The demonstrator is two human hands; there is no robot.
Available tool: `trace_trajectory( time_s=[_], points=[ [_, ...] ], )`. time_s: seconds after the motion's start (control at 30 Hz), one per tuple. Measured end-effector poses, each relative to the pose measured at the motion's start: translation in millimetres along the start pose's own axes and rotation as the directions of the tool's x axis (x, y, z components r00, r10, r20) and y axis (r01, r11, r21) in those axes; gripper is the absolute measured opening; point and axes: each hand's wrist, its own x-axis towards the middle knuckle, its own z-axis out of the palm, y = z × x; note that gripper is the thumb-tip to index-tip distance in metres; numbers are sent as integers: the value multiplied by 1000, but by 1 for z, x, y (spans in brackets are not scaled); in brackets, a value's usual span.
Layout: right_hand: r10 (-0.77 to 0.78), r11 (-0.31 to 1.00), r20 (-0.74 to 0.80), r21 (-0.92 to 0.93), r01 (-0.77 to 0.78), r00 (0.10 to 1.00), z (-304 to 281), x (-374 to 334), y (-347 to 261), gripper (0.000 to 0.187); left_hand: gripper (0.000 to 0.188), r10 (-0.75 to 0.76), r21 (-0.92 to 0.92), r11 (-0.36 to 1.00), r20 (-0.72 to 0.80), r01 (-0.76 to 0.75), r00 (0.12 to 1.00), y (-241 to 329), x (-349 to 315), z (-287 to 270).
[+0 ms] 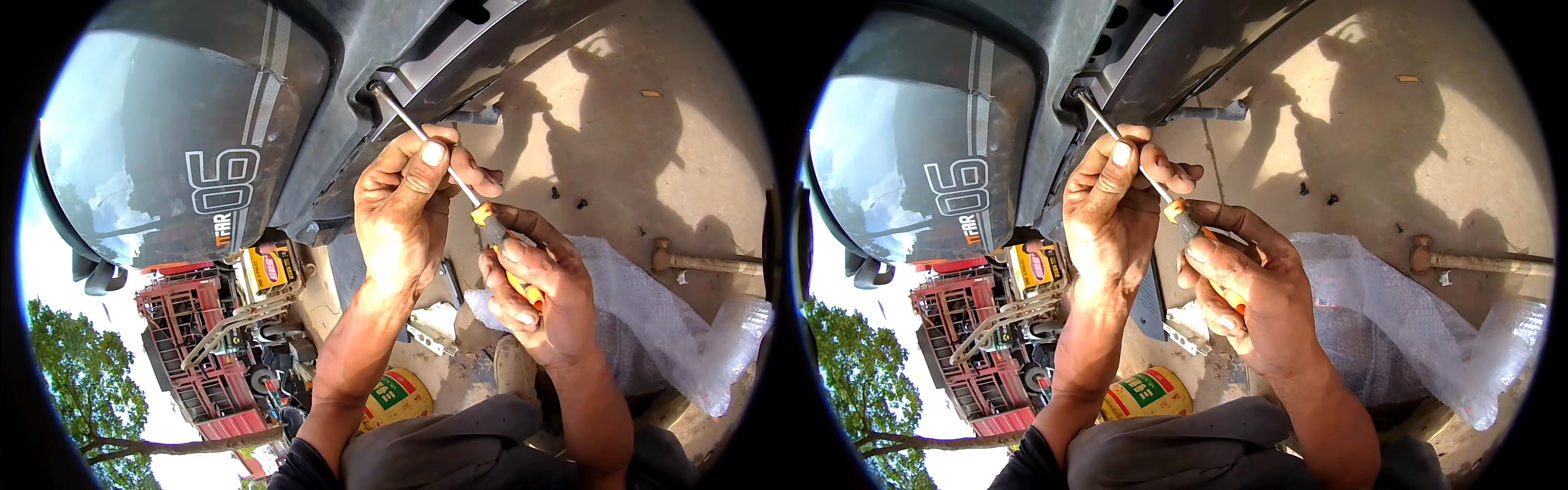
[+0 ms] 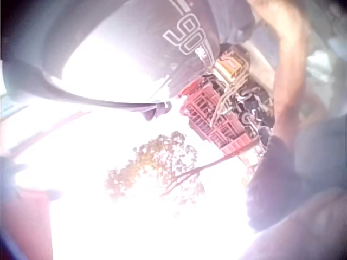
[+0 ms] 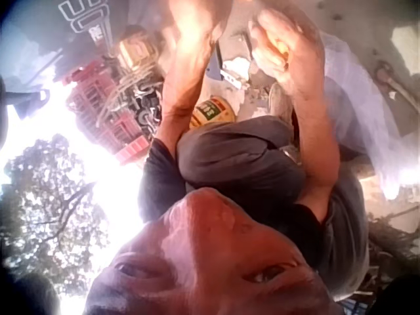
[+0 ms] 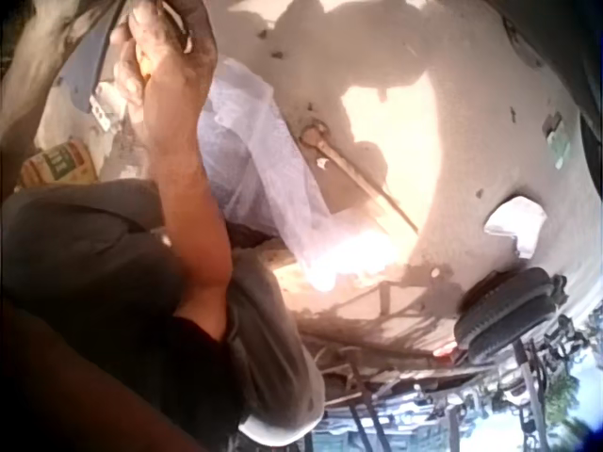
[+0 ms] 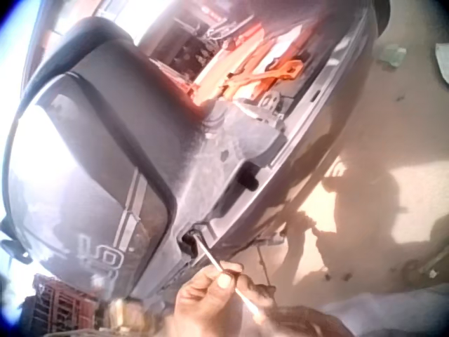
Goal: The person uses a screwdriver to tighten screws on the side panel of a scooter. They work on multiple fasteners along the edge of the panel, securing it to the frame. The person also handles small plastic clips and adjusts the panel alignment during the process.
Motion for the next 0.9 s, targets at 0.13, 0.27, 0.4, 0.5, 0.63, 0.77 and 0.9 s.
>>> trace_trajectory(
  time_s=[0.13, 0.27, 0.4, 0.5, 0.63, 0.77, 0.9],
  points=[
    [-704, -107, 471, -810, 577, 531, -9, 0, 27, 46, 21, 53, 99, 994, 1, -53, 999, -3, 2, 0],
    [-768, 15, 355, -823, 568, 533, -22, 8, 39, 40, 22, 62, 157, 986, -78, -49, 995, -2, 1, 10],
    [-168, 986, -22, -9, 168, 986, -17, 1, 26, 34, 23, 8, 82, 997, -102, 1, 995, -2, -2, 14],
    [45, 979, 82, 193, -60, 996, -20, 5, 21, 43, 23, 10, 63, 998, -49, -6, 999, -3, 0, 11],
    [-538, 664, 63, -584, 468, 841, -12, 0, 34, 41, 23, 48, 116, 992, -46, -42, 998, -7, 0, 4],
    [-821, -55, 376, -802, 595, 430, -29, 6, 47, 35, 23, 13, 120, 993, -111, 1, 994, -1, 0, 17],
    [-122, 982, -26, 142, 124, 992, -9, -14, 25, 47, 23, 17, 77, 997, -110, -8, 994, -2, -2, 17]
  ],
)
